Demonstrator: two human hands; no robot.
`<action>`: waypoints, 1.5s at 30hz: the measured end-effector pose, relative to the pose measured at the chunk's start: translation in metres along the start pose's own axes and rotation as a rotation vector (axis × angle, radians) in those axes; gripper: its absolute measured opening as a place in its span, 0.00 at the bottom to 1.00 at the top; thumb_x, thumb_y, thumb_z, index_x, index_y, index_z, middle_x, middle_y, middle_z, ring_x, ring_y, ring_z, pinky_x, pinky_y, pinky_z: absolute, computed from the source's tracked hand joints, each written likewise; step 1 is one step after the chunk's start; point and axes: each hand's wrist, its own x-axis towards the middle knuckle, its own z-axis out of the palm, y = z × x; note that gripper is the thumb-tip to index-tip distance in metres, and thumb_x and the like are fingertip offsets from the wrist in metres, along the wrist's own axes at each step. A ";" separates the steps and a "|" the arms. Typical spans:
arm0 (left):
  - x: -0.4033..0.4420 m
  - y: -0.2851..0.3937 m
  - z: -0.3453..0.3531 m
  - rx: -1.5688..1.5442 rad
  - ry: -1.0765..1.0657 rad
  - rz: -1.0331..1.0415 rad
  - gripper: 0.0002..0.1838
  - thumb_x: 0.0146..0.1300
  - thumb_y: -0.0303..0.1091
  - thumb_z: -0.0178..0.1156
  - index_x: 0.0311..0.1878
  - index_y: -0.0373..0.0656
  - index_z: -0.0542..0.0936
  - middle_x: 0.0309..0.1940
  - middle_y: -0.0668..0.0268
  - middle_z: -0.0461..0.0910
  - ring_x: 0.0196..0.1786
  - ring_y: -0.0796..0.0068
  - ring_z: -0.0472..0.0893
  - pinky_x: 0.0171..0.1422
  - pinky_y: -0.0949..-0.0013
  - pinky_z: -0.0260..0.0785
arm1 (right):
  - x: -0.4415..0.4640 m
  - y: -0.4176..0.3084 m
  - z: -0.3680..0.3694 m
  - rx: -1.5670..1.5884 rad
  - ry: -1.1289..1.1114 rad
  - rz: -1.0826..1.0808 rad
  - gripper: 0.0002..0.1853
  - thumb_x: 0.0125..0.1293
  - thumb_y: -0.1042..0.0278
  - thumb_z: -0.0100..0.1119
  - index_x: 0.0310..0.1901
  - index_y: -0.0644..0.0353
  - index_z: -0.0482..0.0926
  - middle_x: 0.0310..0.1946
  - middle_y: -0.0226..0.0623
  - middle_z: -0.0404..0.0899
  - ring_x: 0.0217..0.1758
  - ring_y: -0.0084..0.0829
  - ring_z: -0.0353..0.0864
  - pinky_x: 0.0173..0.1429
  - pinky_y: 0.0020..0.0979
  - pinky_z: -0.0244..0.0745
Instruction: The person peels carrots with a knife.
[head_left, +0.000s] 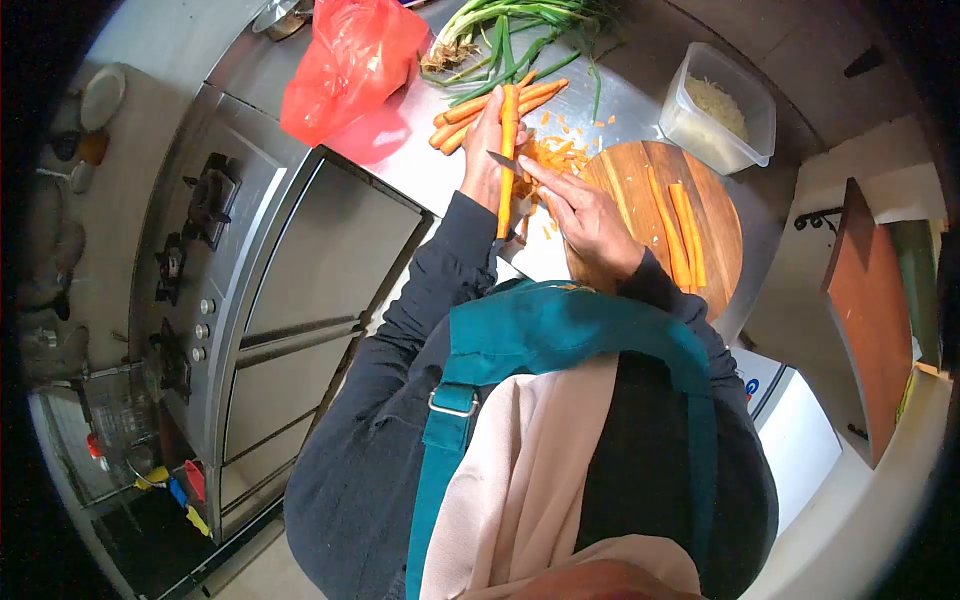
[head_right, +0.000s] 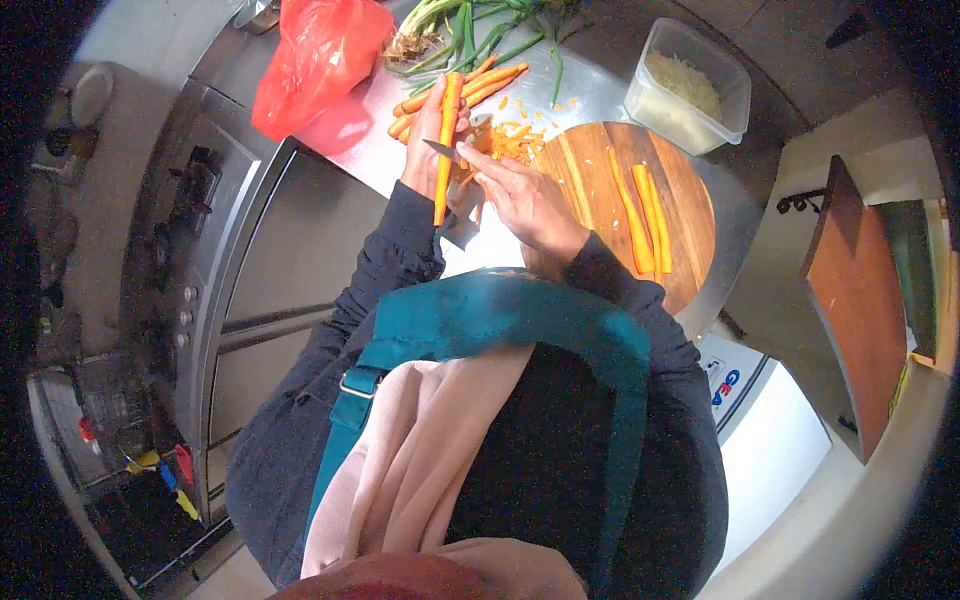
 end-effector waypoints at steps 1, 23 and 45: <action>-0.001 0.000 0.001 0.026 -0.010 0.026 0.18 0.63 0.49 0.52 0.38 0.42 0.73 0.16 0.71 0.64 0.15 0.83 0.63 0.14 0.82 0.55 | 0.001 0.001 0.000 -0.007 0.010 0.001 0.23 0.64 0.68 0.47 0.61 0.44 0.65 0.32 0.45 0.74 0.35 0.45 0.75 0.39 0.38 0.71; -0.025 -0.003 0.014 0.020 -0.083 0.079 0.12 0.66 0.42 0.50 0.39 0.43 0.73 0.20 0.74 0.66 0.20 0.84 0.68 0.21 0.79 0.64 | 0.011 0.001 -0.012 0.027 0.030 0.065 0.22 0.65 0.67 0.45 0.62 0.53 0.63 0.47 0.48 0.75 0.49 0.46 0.75 0.51 0.37 0.70; -0.034 -0.012 0.019 0.014 -0.089 0.009 0.16 0.62 0.46 0.55 0.40 0.42 0.75 0.25 0.69 0.74 0.23 0.82 0.72 0.22 0.79 0.65 | 0.040 0.026 -0.018 0.150 0.076 0.150 0.27 0.61 0.63 0.53 0.62 0.56 0.59 0.27 0.49 0.77 0.26 0.41 0.76 0.34 0.36 0.70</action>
